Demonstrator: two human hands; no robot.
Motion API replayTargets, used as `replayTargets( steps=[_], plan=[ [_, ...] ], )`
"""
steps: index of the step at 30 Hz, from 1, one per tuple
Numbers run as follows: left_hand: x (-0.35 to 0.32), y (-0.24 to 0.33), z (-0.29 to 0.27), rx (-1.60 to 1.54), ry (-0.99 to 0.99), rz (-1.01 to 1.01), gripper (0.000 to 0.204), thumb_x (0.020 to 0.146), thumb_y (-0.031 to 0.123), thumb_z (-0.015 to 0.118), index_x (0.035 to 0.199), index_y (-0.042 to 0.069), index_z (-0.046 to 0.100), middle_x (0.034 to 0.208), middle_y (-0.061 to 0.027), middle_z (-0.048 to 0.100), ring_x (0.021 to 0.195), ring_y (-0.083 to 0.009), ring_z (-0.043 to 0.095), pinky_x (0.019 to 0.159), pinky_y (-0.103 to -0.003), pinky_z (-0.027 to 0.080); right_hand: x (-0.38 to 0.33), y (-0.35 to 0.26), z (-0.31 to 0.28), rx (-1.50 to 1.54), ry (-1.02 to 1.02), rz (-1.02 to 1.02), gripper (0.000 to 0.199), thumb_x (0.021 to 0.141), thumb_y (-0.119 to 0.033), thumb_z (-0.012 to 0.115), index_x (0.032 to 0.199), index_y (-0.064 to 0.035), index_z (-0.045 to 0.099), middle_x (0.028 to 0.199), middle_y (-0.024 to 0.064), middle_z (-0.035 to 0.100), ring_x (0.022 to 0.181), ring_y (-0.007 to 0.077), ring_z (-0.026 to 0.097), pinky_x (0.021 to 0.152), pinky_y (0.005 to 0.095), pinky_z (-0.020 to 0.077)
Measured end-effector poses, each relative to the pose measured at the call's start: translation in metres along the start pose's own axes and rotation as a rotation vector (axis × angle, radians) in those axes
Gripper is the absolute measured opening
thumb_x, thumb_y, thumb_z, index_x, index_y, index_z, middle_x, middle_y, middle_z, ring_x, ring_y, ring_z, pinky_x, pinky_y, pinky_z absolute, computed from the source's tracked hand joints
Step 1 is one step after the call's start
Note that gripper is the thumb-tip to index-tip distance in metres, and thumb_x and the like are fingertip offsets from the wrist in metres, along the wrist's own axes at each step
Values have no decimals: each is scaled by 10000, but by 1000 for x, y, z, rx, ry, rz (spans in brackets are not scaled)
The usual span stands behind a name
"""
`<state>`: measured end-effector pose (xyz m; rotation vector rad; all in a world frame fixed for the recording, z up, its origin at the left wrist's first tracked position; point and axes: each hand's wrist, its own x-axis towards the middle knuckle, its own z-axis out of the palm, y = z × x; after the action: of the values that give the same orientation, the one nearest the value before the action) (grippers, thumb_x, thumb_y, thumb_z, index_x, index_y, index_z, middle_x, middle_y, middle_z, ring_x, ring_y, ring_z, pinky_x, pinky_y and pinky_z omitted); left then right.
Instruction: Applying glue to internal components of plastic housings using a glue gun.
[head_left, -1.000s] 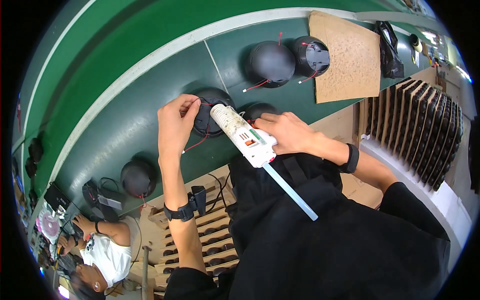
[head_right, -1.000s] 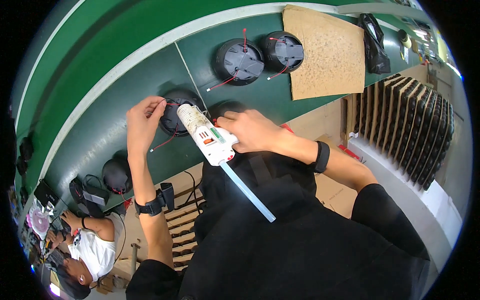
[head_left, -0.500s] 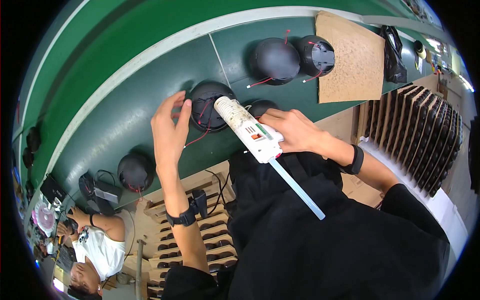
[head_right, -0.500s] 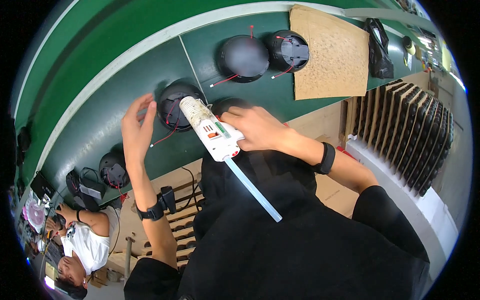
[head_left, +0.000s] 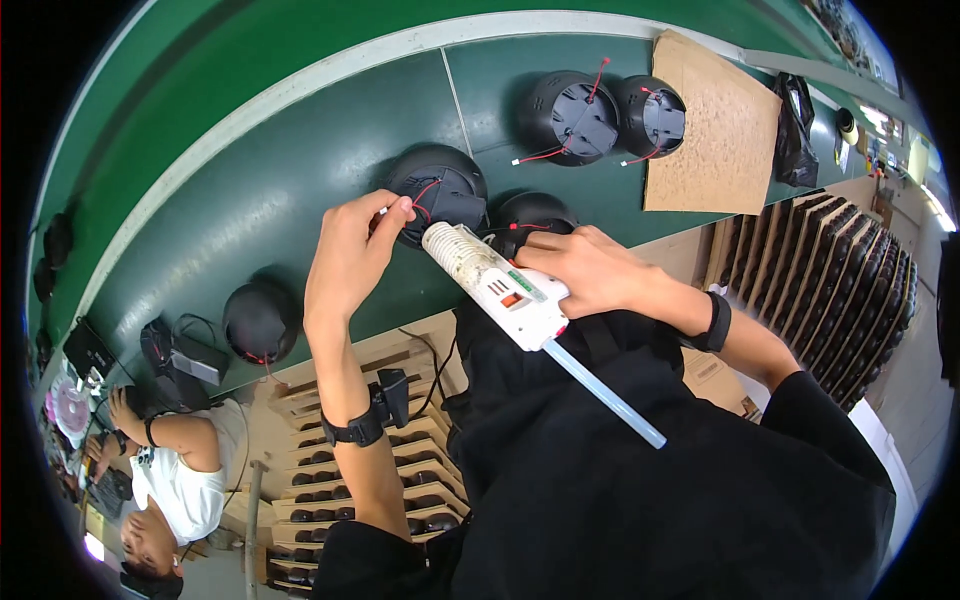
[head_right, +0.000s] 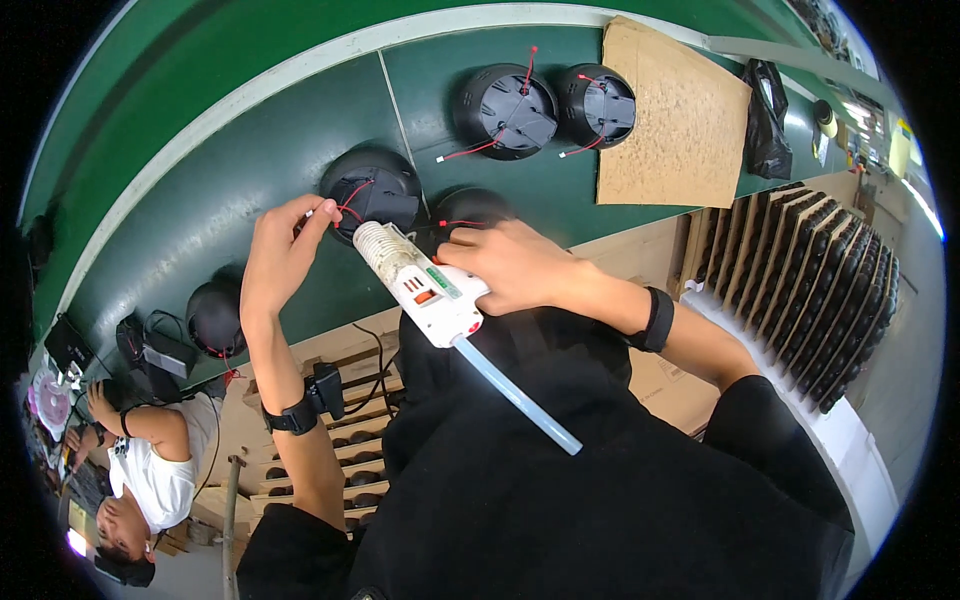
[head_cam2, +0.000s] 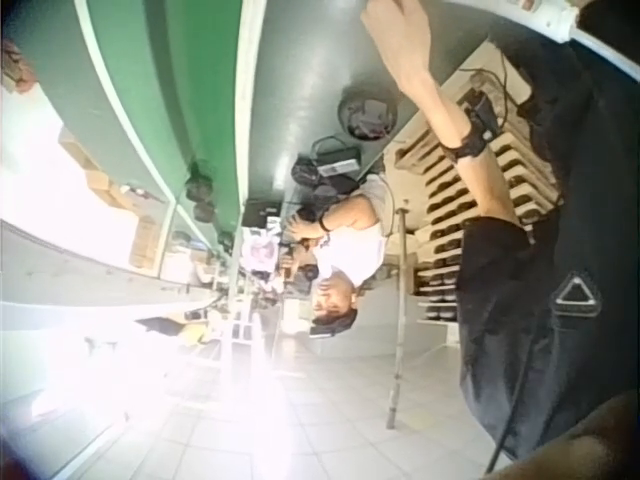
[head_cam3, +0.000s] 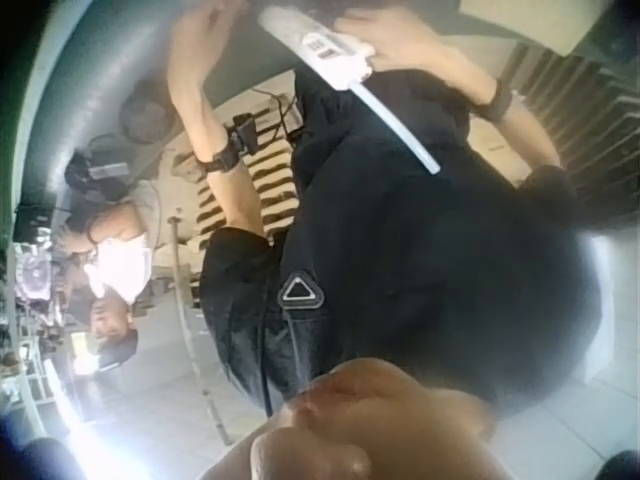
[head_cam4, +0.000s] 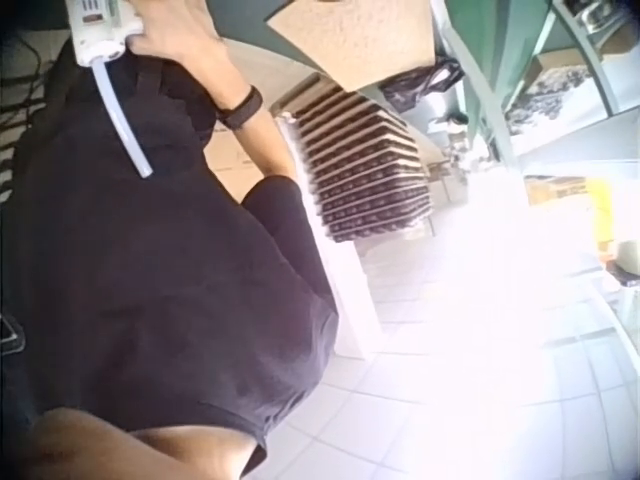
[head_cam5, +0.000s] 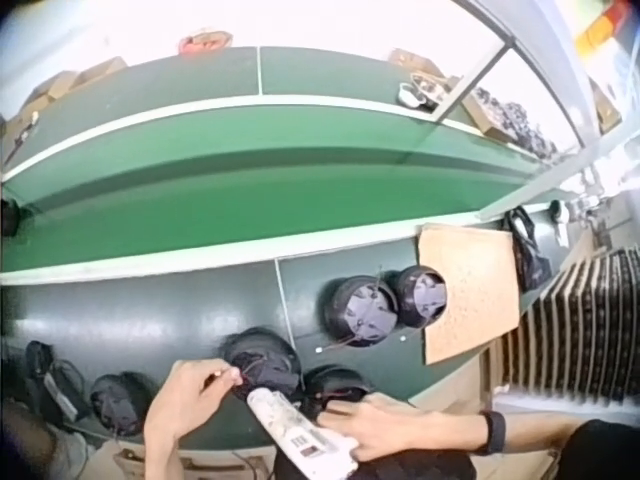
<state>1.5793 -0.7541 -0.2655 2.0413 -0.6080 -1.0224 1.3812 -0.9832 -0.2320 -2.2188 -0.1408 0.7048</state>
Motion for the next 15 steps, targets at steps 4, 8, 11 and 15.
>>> replayTargets(
  steps=[4,8,11,15],
  plan=[
    [-1,0,3,-14,16,-12,274,1018,214,651,959,-43,724,615,-122,532,570,-155,441,563,-351,383,6,-3,0,-37,-12,63,490,658,-169,799,1106,-57,637,957,130,632,850,361,670,703,475,545],
    [-8,-4,-1,-39,35,-26,264,1009,203,659,943,-43,727,606,-106,521,567,-150,434,557,-346,379,6,-1,-3,-31,-34,70,494,651,-161,802,1105,-46,642,937,136,643,851,365,671,712,479,546],
    [-14,-7,-7,-50,30,-49,257,1000,198,671,931,-42,730,600,-86,509,570,-131,424,548,-334,364,3,-2,-6,-20,-53,94,484,647,-157,802,1089,-43,642,928,139,648,857,370,670,725,484,544],
    [-24,-11,-12,-26,6,-144,250,991,198,684,928,-39,733,597,-48,492,583,-98,402,535,-314,336,2,-3,-7,-12,-68,149,469,641,-155,801,1067,-45,643,922,144,650,870,379,666,740,487,541]
  ],
)
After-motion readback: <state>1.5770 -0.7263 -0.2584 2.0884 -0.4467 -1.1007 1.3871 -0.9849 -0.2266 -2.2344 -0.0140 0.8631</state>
